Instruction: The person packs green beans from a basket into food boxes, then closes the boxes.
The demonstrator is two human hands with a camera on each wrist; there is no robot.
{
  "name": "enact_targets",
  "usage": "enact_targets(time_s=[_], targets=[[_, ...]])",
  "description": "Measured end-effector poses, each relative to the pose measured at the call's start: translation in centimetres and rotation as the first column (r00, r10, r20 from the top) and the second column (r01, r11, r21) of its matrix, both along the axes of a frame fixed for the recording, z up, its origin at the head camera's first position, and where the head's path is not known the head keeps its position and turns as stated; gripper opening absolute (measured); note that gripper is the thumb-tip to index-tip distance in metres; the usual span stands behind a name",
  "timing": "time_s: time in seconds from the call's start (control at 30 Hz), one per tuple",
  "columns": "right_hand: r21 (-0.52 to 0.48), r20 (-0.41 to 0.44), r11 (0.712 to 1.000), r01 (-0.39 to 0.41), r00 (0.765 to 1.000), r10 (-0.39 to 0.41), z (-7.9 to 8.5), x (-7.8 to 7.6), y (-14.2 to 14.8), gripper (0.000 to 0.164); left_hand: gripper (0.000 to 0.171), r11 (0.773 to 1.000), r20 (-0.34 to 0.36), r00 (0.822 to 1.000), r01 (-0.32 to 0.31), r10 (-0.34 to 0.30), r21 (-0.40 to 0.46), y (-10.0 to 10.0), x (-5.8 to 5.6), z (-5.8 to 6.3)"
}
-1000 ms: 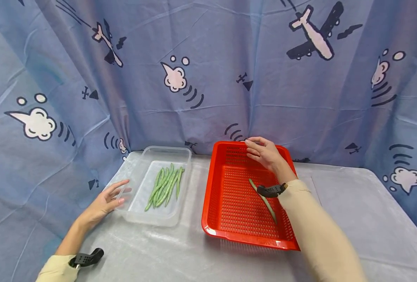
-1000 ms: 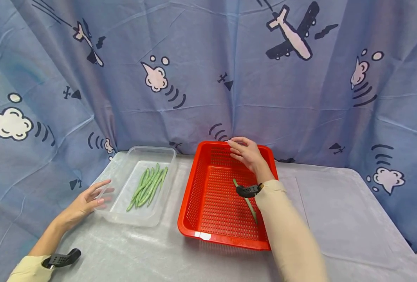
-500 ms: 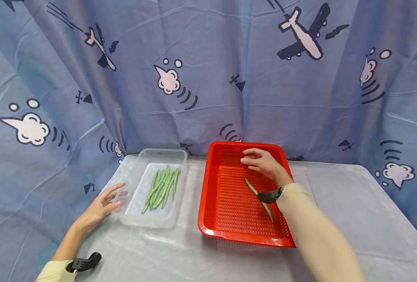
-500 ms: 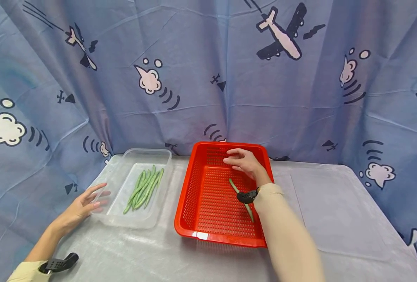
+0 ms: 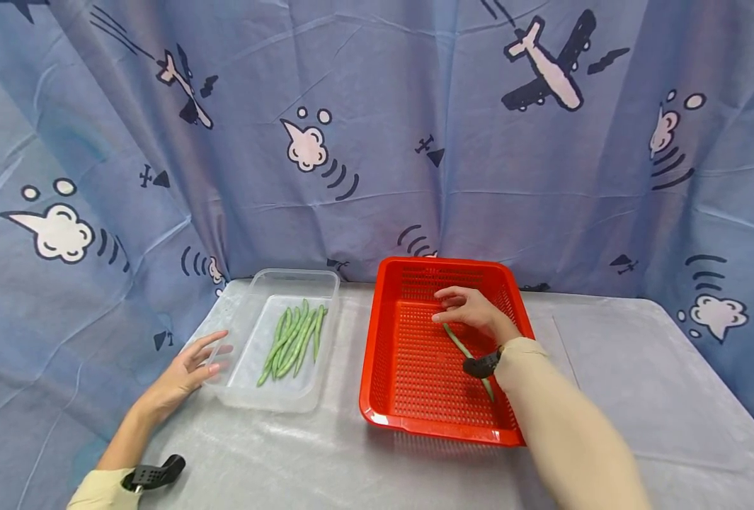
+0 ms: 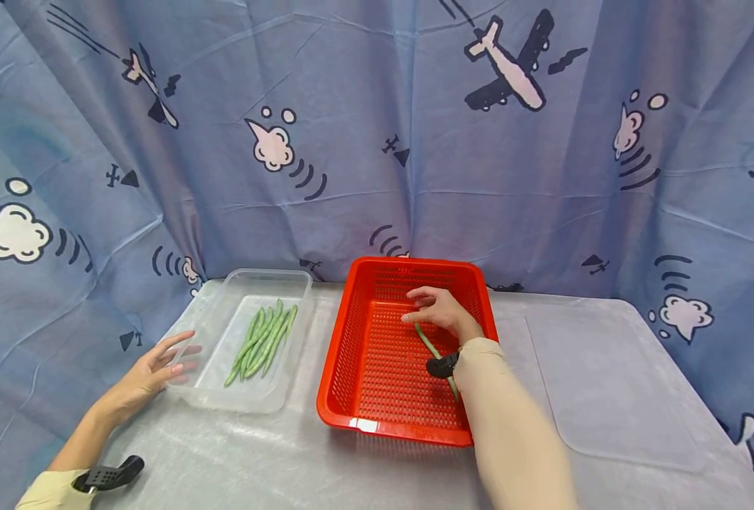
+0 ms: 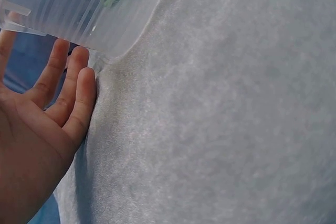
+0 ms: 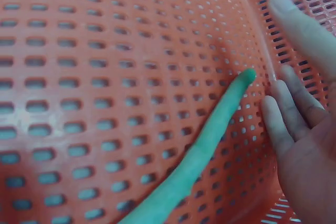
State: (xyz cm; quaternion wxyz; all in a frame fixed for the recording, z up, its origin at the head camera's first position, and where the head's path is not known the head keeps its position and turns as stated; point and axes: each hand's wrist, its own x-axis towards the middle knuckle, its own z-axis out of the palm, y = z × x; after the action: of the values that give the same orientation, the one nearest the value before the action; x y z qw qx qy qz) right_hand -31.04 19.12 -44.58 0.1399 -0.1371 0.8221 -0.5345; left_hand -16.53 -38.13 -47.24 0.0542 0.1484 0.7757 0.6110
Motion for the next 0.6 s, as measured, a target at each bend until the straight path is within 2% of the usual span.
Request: enact_targets(time_s=[0.17, 0.37, 0.6], targets=[[0.101, -0.006, 0.995, -0.024, 1.000, 0.025, 0.13, 0.07, 0.01, 0.059, 0.056, 1.000, -0.012, 1.000, 0.013, -0.013, 0.020, -0.11, -0.09, -0.11], [0.197, 0.030, 0.980, -0.031, 0.999, 0.025, 0.80, 0.44, 0.02, 0.056, 0.057, 1.000, -0.019, 1.000, 0.012, -0.012, 0.024, -0.05, 0.01, -0.11], [0.233, 0.043, 0.972, 0.004, 0.999, -0.014, 0.51, 0.71, 0.22, 0.055, 0.057, 0.999, -0.016, 1.000, 0.022, -0.022, 0.031, 0.02, 0.06, -0.17]])
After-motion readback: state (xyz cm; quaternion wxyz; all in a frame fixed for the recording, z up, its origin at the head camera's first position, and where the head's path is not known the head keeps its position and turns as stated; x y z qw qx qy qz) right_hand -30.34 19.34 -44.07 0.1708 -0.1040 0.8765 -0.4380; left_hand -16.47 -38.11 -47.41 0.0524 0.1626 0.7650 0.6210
